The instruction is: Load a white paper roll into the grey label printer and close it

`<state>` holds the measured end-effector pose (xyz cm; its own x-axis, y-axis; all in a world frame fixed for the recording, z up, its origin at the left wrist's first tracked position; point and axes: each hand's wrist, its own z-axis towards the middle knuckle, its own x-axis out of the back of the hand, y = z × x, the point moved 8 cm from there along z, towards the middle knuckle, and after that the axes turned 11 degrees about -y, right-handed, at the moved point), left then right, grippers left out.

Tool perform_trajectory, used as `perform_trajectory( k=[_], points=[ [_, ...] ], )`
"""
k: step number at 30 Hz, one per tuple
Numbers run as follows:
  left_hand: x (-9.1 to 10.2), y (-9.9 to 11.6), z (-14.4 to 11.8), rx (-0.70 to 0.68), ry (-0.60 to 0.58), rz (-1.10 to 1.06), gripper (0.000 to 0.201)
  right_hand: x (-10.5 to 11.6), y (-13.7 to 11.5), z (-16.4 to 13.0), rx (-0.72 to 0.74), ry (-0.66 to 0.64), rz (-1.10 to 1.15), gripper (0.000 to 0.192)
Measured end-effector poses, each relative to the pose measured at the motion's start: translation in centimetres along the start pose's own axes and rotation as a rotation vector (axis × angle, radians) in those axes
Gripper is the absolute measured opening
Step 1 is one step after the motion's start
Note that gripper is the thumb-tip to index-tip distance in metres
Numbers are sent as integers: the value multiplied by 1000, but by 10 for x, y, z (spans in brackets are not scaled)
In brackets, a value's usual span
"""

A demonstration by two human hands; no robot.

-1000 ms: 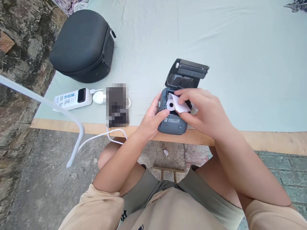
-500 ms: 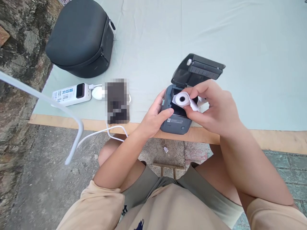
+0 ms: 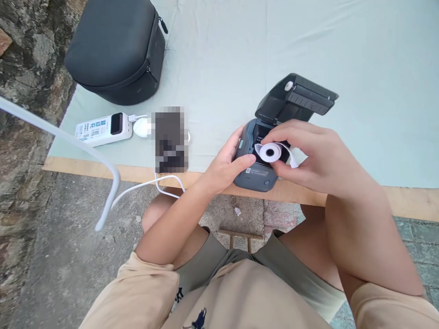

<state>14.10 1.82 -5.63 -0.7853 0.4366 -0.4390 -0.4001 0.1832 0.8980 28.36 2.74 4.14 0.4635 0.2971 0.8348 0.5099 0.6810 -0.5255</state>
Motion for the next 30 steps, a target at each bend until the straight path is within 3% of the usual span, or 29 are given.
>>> perform_trajectory(
  k=[4, 10, 13, 16, 19, 22, 27, 30],
  points=[
    [0, 0, 0, 0, 4, -2, 68, 0, -3, -3, -1, -16, 0, 20],
    [-1, 1, 0, 24, 43, -37, 69, 18, -16, -10, 62, 266, -58, 25],
    [-1, 1, 0, 29, 62, -42, 69, 16, -14, -11, 52, 350, -156, 29],
    [-2, 0, 0, 31, 60, -40, 74, 5, -6, -9, -18, 339, -296, 29],
    [0, -2, 1, 33, 59, -37, 76, -7, 1, -8, -90, 300, -353, 13],
    [2, -4, 3, 28, 50, -27, 79, -12, -1, -6, -52, 295, -353, 2],
    [0, 0, 5, 42, 60, -53, 83, -6, -23, -10, 66, 411, -471, 8],
    [-2, 4, 5, 46, 78, -86, 79, -9, -35, -9, 120, 393, -459, 9]
  ],
)
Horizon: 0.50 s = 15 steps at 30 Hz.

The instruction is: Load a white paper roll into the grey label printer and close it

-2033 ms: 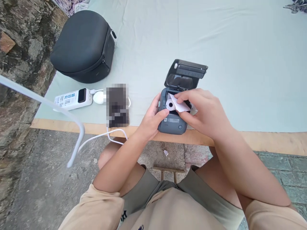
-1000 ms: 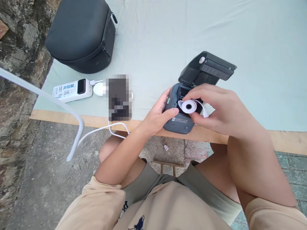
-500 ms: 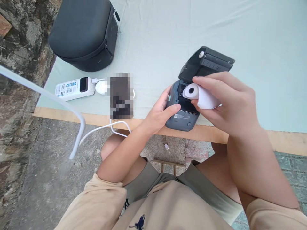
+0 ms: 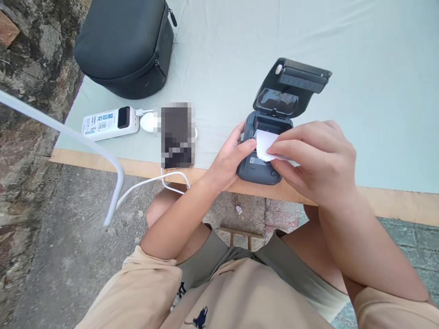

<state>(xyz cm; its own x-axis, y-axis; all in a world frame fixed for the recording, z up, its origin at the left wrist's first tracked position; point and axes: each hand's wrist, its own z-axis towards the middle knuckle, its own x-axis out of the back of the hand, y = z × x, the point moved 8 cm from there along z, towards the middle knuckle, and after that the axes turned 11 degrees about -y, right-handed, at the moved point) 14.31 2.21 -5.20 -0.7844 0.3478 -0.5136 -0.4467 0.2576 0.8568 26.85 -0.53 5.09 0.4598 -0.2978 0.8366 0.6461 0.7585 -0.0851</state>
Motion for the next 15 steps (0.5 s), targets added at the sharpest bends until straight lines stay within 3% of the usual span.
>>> perform_trajectory(
  k=[5, 7, 9, 10, 12, 13, 15],
  points=[
    [3, 0, 0, -9, -1, 43, 80, -6, -7, 1, 40, -99, 128, 13],
    [6, -2, 0, -10, -8, 62, 85, -2, 0, 1, 40, -52, 226, 12],
    [7, -5, 0, -9, -31, 74, 96, 9, 16, -2, -23, 76, 296, 5],
    [7, -6, 1, -8, -45, 84, 101, 13, 27, -4, -88, 127, 318, 10],
    [8, -7, 1, -15, -68, 111, 111, 13, 48, -8, -239, 157, 375, 45],
    [9, -7, 1, -21, -77, 125, 115, 9, 56, -10, -305, 125, 435, 59],
    [9, -7, 1, -31, -89, 145, 121, -2, 64, -11, -370, 41, 601, 67]
  ],
)
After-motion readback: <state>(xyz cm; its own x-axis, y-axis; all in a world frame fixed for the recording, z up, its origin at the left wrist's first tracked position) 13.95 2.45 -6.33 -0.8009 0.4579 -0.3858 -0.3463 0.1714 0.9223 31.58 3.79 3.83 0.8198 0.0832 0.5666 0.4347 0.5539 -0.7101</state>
